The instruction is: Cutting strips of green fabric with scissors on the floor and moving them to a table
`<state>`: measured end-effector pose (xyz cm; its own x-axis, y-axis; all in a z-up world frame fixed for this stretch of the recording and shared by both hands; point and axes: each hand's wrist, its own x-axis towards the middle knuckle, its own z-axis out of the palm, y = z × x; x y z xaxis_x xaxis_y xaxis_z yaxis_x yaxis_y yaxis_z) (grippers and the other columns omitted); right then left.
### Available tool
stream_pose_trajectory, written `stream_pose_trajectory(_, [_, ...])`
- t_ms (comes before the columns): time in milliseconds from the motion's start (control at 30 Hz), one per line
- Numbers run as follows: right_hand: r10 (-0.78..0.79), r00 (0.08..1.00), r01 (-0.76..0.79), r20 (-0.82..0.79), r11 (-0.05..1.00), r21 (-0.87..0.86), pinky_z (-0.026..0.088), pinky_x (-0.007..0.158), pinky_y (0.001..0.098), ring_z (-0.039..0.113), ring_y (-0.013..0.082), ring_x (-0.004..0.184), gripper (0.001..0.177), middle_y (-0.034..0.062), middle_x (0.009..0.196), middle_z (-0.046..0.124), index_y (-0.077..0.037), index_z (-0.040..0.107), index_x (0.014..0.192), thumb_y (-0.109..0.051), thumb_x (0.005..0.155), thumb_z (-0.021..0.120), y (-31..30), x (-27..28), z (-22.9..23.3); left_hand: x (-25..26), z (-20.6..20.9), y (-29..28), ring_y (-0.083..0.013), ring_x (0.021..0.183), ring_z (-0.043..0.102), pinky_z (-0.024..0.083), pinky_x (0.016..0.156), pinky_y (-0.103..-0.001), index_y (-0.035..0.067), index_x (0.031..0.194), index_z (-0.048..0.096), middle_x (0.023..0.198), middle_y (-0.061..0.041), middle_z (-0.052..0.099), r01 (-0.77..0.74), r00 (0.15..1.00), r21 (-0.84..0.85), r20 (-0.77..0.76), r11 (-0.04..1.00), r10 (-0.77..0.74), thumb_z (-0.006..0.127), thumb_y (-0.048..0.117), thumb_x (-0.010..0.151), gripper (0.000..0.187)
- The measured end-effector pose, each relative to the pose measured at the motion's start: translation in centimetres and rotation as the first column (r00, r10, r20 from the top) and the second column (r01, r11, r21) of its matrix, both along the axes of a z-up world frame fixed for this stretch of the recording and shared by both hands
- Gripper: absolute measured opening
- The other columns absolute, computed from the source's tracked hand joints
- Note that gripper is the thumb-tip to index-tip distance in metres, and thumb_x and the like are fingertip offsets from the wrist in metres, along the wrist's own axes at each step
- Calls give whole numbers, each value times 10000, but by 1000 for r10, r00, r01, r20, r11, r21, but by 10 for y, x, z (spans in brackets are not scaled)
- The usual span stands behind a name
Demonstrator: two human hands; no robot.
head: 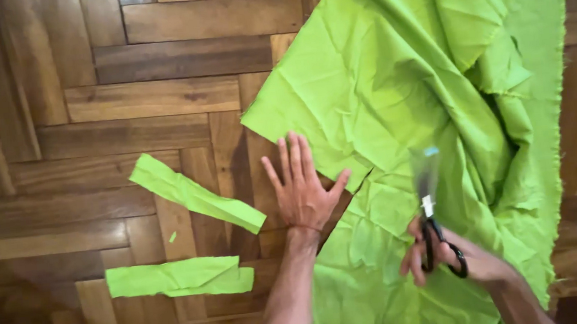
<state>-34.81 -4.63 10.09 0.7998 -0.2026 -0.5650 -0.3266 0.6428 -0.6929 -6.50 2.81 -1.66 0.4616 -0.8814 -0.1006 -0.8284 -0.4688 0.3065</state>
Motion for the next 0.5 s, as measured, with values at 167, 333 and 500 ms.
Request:
stream_pose_trajectory(167, [242,965,-226,-97,961,158,399,485,329,539,176,519,645,70,664,653,-76,471,1218,-676,989,536,-14,-37,-22,-2,26,-3,-301,1691,36,-97,1316,-670,18,1716,177,1822,-148,80,-5,998,141,-62,990,14,435,1018,817,1369])
stream_pose_trajectory(333, [558,804,-521,-206,828,208,371,526,324,564,172,532,688,35,633,652,-97,464,1179,-742,943,426,-44,-35,-37,6,26,-8,-311,1687,17,-78,1306,-684,14,1727,144,1824,-153,75,22,998,117,-66,993,-14,557,1027,740,1473])
stream_pose_trajectory(500, [599,773,-549,-207,796,254,390,565,322,560,174,561,647,51,658,639,-91,468,1198,-695,969,452,-62,-27,-30,4,17,-5,-315,1687,26,-67,1305,-703,14,1722,173,1820,-163,68,15,997,86,-71,996,-9,558,1050,728,1486])
